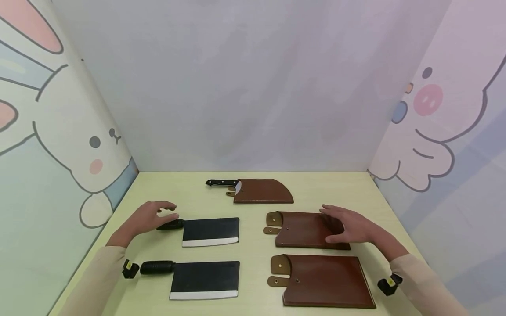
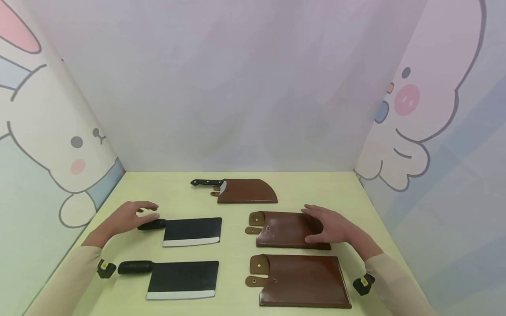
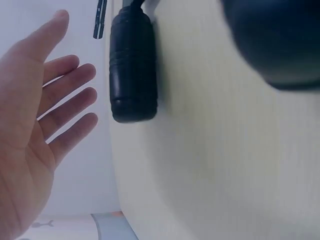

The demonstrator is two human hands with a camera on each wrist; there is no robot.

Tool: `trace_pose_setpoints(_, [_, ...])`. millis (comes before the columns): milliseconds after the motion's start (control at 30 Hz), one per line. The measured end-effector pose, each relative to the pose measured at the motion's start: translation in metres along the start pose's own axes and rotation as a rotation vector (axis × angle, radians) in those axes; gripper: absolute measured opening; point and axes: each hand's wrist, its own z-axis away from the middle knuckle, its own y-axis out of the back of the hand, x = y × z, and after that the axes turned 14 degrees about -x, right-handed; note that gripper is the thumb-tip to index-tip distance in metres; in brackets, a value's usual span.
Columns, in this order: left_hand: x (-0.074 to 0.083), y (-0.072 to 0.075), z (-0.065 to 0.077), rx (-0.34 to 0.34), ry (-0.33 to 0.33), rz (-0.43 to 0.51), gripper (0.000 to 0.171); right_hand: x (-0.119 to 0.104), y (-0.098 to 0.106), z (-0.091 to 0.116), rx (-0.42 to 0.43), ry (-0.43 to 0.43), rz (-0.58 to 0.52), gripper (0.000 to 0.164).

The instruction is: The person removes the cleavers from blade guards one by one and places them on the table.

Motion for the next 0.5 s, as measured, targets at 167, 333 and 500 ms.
trace_pose_setpoints(167, [0.015, 0.004, -0.011, 0.025, -0.034, -0.029, 0.056, -0.011, 0.008, -0.009, 0.022, -0.002, 0.018, 0.09])
trace_pose_setpoints(333, [0.038, 0.008, -0.026, 0.059, -0.059, -0.07, 0.054, -0.021, 0.019, -0.019, 0.032, 0.011, 0.029, 0.088])
trace_pose_setpoints(500, [0.055, 0.01, -0.044, 0.064, -0.058, -0.106, 0.061, -0.028, 0.031, -0.036, 0.047, 0.048, 0.04, 0.086])
